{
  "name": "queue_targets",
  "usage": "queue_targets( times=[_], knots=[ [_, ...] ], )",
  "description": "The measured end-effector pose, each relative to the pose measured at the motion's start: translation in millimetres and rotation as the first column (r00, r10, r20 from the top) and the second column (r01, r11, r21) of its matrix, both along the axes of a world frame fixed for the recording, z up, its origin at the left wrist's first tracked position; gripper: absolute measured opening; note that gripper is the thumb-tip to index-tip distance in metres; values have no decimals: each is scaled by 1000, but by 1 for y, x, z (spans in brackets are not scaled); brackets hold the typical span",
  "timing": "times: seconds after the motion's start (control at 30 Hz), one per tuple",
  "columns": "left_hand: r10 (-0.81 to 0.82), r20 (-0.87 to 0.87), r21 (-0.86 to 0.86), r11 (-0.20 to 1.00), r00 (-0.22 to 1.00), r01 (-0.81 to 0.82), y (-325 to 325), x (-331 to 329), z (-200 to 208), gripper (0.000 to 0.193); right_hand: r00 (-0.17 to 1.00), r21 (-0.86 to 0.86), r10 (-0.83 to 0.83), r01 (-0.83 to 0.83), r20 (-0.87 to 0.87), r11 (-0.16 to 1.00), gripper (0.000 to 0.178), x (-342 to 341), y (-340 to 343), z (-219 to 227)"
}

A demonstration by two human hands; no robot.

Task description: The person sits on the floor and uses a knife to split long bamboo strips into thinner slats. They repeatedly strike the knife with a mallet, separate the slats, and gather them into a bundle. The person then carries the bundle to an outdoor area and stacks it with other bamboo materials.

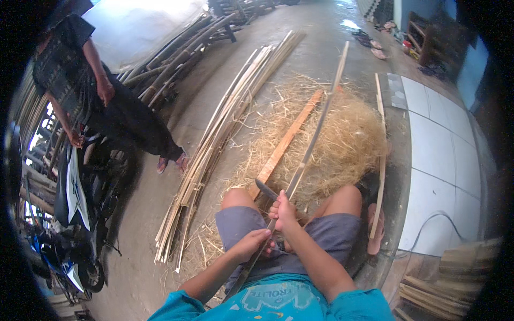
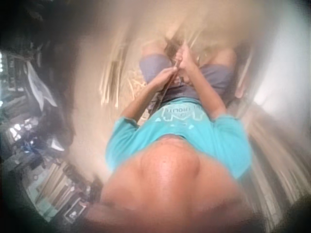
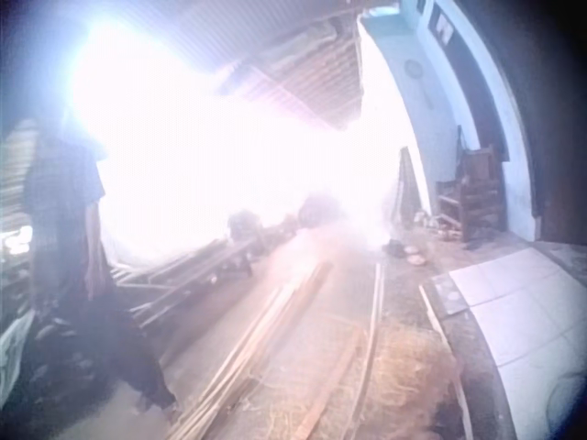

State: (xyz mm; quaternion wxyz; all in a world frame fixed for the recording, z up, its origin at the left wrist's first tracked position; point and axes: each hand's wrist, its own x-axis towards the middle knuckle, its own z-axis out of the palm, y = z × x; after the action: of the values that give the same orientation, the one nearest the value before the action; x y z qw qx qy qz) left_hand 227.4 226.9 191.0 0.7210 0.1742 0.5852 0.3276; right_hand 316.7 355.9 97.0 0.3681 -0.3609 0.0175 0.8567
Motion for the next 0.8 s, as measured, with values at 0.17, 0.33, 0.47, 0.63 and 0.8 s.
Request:
queue_targets(
  times=[0.17, 0.33, 0.47, 0.63, 0.8],
  knots=[
    [-44, -14, 14, 999, 999, 45, -15, -7, -42, 29, 987, 186, 159, -152, -25, 971, 34, 6, -7, -51],
    [-34, 10, 34, 999, 999, 34, -3, -4, -17, 33, 867, 481, 200, -429, 456, 765, 35, 124, 28, -4],
    [-11, -5, 27, 1000, 1000, 11, -2, -5, -27, 34, 776, 524, -289, -61, 560, 850, 22, 239, 65, -18],
    [49, 28, -37, 998, 998, -48, 1, 0, -41, 40, 476, 529, -446, -49, 758, 847, 18, 298, 87, -30],
    [15, -44, 19, 1000, 999, -14, 3, 4, -39, 40, 54, 436, -541, -662, 839, 610, 21, 252, 128, -56]
  ],
)
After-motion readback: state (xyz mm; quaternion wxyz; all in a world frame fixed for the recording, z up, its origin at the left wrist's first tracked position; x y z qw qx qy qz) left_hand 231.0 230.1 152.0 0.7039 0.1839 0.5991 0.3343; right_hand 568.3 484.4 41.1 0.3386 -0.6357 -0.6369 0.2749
